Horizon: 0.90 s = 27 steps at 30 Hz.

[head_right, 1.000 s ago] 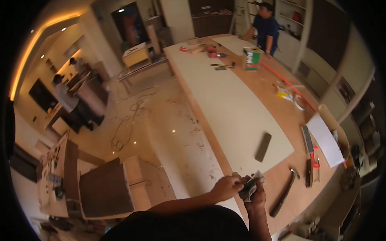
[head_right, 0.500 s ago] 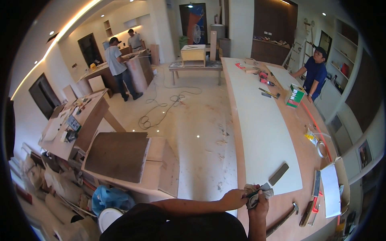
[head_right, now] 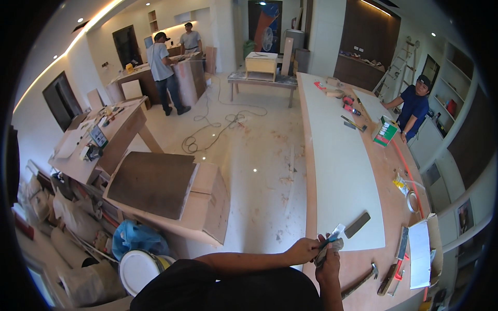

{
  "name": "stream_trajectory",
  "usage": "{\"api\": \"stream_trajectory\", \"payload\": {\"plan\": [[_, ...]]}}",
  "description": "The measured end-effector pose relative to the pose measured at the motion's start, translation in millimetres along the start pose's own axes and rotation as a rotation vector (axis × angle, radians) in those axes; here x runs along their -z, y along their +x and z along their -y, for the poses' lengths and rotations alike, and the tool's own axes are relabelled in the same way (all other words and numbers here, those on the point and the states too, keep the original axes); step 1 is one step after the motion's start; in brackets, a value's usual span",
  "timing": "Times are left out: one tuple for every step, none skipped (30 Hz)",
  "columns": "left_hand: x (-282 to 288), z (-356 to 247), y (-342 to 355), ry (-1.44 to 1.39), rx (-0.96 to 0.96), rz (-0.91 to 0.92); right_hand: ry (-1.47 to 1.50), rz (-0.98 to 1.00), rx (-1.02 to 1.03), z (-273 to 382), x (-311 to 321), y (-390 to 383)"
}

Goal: The person cleans a wooden hand plane by using a small metal blade to scrape off old residue from the wooden body and the metal iron. They wipe the components with a cloth, use a hammer to tap the assembly together, and move the plane across a wooden surface.

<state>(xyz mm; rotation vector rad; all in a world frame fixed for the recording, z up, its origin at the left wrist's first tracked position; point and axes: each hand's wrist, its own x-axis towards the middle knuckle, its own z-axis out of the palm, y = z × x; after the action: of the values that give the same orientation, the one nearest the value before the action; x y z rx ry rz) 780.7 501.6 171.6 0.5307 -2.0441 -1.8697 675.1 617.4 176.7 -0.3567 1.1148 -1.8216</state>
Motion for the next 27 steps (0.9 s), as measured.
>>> {"api": "stream_trajectory", "payload": {"plan": [[-0.6,0.2,-0.7,-0.003,0.003,0.001,-0.084,-0.004,-0.020,-1.4,1.5,-1.0],[-0.9,1.0,-2.4,-0.100,0.024,-0.010,-0.089,0.081,-0.097,0.9,7.7,-1.7],[-1.6,1.7,-4.0,-0.196,0.044,-0.021,-0.089,0.081,-0.103,0.5,11.9,-4.0],[-3.0,2.1,-5.5,-0.197,0.049,-0.024,-0.049,0.118,-0.149,1.1,15.8,-7.4],[-4.8,1.0,-6.2,-0.225,0.025,-0.012,-0.005,0.150,-0.188,1.7,17.7,-10.3],[-6.9,0.6,-7.4,-0.253,0.000,0.001,-0.001,0.144,-0.188,-0.5,29.0,-10.4],[-8.0,3.1,-6.0,-0.251,0.004,0.007,-0.035,0.179,-0.245,-4.2,48.8,-8.3],[-7.0,6.5,-3.1,-0.135,-0.043,0.019,-0.069,0.219,-0.306,-3.0,52.7,-8.3],[-7.1,9.8,-1.5,-0.019,-0.092,0.032,-0.063,0.218,-0.307,-1.8,56.5,-9.7],[-9.0,12.9,-1.9,-0.016,-0.088,0.035,-0.130,0.208,-0.322,0.6,60.2,-12.2],[-10.3,11.3,-2.8,-0.045,-0.110,0.011,-0.197,0.197,-0.336,3.4,60.8,-13.7],[-11.2,9.7,-3.8,-0.073,-0.132,-0.014,-0.192,0.197,-0.334,3.6,65.1,-13.8],[-10.3,8.1,-3.7,-0.069,-0.130,-0.011,-0.287,0.133,-0.325,3.5,71.1,-14.2],[-9.2,5.1,-3.2,0.036,-0.110,-0.003,-0.382,0.066,-0.316,3.6,77.1,-16.4],[-8.1,2.2,-3.0,0.140,-0.090,0.004,-0.378,0.062,-0.315,2.7,81.8,-18.5],[-7.4,-0.7,-3.8,0.142,-0.089,0.009,-0.271,0.067,-0.273,1.7,85.7,-20.6],[-7.0,-4.1,-3.9,0.172,-0.061,0.009,-0.165,0.069,-0.228,1.6,90.7,-22.5],[-6.5,-6.0,-3.0,0.201,-0.034,0.008,-0.161,0.065,-0.223,0.6,100.1,-21.2],[-5.9,-7.5,-1.0,0.203,-0.037,0.014,0.098,0.019,-0.199,-1.3,112.4,-17.7],[-5.0,-7.1,0.6,0.154,0.001,-0.005,0.357,-0.023,-0.176,0.0,112.0,-16.8],[-4.7,-6.8,1.8,0.104,0.039,-0.024,0.359,-0.024,-0.174,0.7,111.7,-17.9],[-5.2,-6.4,2.1,0.105,0.039,-0.024,0.353,-0.073,-0.096,2.0,111.2,-19.9],[-6.4,-7.6,1.9,0.004,0.028,-0.037,0.347,-0.122,-0.019,7.1,103.6,-23.2],[-8.0,-8.9,1.1,-0.098,0.017,-0.048,0.355,-0.059,-0.006,13.2,85.8,-28.6],[-11.4,-11.6,0.2,-0.100,0.018,-0.043,0.355,-0.064,-0.004,15.5,66.0,-33.4],[-14.4,-15.0,0.1,-0.083,0.024,-0.005,0.389,0.000,0.006,16.6,46.2,-36.7],[-17.3,-17.3,0.9,-0.066,0.028,0.033,0.423,0.064,0.017,18.0,38.4,-38.7]]}}
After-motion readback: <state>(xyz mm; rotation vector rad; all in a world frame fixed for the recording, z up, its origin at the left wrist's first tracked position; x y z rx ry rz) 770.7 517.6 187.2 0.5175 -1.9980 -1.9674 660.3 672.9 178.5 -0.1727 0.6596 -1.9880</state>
